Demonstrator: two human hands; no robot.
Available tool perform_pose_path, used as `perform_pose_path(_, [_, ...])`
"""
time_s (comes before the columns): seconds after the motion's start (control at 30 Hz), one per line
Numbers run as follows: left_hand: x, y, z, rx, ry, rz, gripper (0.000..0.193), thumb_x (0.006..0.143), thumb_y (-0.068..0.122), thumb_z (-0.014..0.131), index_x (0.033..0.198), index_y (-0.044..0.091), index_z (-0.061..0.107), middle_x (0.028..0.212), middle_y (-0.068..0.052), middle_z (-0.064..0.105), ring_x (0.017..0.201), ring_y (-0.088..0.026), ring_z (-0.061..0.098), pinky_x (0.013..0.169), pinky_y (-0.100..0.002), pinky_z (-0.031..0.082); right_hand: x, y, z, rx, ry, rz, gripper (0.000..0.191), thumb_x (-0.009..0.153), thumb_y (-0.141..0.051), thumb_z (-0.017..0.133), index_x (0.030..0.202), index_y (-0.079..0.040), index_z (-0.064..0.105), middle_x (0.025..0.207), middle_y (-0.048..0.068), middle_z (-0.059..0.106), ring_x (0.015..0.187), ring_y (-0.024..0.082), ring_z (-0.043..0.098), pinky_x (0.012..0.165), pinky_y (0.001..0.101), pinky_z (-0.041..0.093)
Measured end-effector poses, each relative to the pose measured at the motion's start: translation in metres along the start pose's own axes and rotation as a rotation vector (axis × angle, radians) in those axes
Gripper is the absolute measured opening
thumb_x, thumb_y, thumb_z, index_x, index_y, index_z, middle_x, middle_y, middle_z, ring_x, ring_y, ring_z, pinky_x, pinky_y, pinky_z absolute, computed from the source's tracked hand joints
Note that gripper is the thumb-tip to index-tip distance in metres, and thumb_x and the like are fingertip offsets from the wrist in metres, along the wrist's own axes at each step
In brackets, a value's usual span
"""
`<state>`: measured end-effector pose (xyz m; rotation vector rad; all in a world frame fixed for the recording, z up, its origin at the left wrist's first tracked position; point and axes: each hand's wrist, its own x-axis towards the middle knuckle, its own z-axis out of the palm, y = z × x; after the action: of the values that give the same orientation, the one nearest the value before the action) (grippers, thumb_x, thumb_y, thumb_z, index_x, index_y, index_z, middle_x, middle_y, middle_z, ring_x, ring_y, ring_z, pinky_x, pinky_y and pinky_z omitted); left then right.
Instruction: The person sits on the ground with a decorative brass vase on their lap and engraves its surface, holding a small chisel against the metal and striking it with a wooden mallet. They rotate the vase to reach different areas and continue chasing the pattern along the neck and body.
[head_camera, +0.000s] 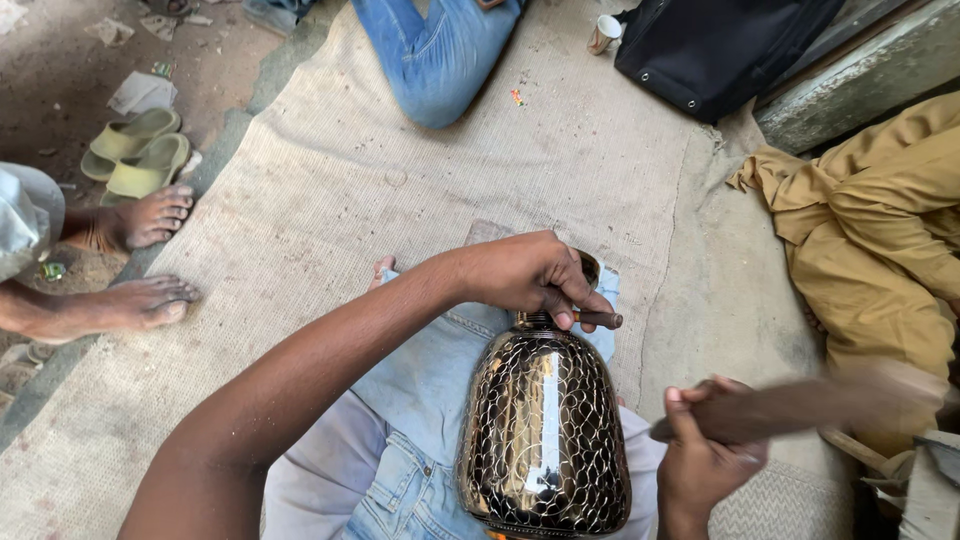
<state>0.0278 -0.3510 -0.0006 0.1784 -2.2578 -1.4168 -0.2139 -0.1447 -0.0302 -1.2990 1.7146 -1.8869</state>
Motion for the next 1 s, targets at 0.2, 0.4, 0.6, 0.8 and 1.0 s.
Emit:
perform_pose_path(0.2, [-0.002, -0.004, -0.009, -0.123, -0.098, 0.043, 0.041, 0.082, 0.007, 0.077, 0.122, 0.015, 0.074, 0.105, 0.001, 0.081, 0.097, -0.01, 0.076, 0.089, -0.026, 0.059, -0.001, -0.006, 0.003, -0.777, -0.087, -0.414, 0.036, 0.078, 0.021, 0.076, 0.11, 0.007, 0.066, 0.099, 0.019, 0.07, 0.092, 0.024, 0.068, 0.086, 0.0385, 0.055])
perform_pose_path(0.4, [-0.003, -0.008, -0.009, -0.131, -0.142, -0.013, 0.035, 0.085, 0.007, 0.075, 0.119, 0.016, 0.077, 0.105, 0.001, 0.082, 0.098, -0.009, 0.077, 0.09, -0.027, 0.06, -0.003, -0.001, 0.009, -0.044, 0.039, -0.224, 0.032, 0.095, 0.016, 0.074, 0.123, 0.003, 0.063, 0.103, 0.012, 0.071, 0.095, 0.013, 0.071, 0.091, 0.0263, 0.062])
perform_pose_path(0.6, [-0.005, -0.009, -0.01, -0.171, -0.128, -0.051, 0.037, 0.084, 0.005, 0.074, 0.119, 0.016, 0.076, 0.106, 0.002, 0.081, 0.1, -0.009, 0.077, 0.092, -0.026, 0.06, 0.002, -0.017, 0.015, -0.128, 0.079, -0.17, 0.024, 0.095, 0.014, 0.076, 0.114, 0.006, 0.063, 0.107, 0.01, 0.07, 0.096, 0.014, 0.068, 0.09, 0.0255, 0.059])
perform_pose_path(0.8, [-0.006, -0.008, -0.01, -0.173, -0.133, -0.039, 0.037, 0.085, 0.005, 0.073, 0.119, 0.017, 0.075, 0.108, 0.002, 0.081, 0.101, -0.009, 0.076, 0.092, -0.026, 0.059, 0.007, -0.042, 0.026, -1.174, -0.173, -0.354, 0.024, 0.078, 0.018, 0.078, 0.092, 0.002, 0.067, 0.078, 0.014, 0.069, 0.067, 0.025, 0.061, 0.074, 0.0439, 0.046])
perform_pose_path(1.0, [-0.01, -0.003, -0.007, -0.166, -0.107, -0.047, 0.036, 0.085, 0.005, 0.073, 0.118, 0.018, 0.076, 0.109, 0.002, 0.081, 0.103, -0.008, 0.076, 0.091, -0.026, 0.059, -0.002, -0.054, 0.036, -0.105, 0.207, -0.079, 0.021, 0.084, -0.003, 0.076, 0.1, -0.009, 0.064, 0.085, -0.004, 0.068, 0.073, 0.008, 0.066, 0.066, 0.03, 0.057])
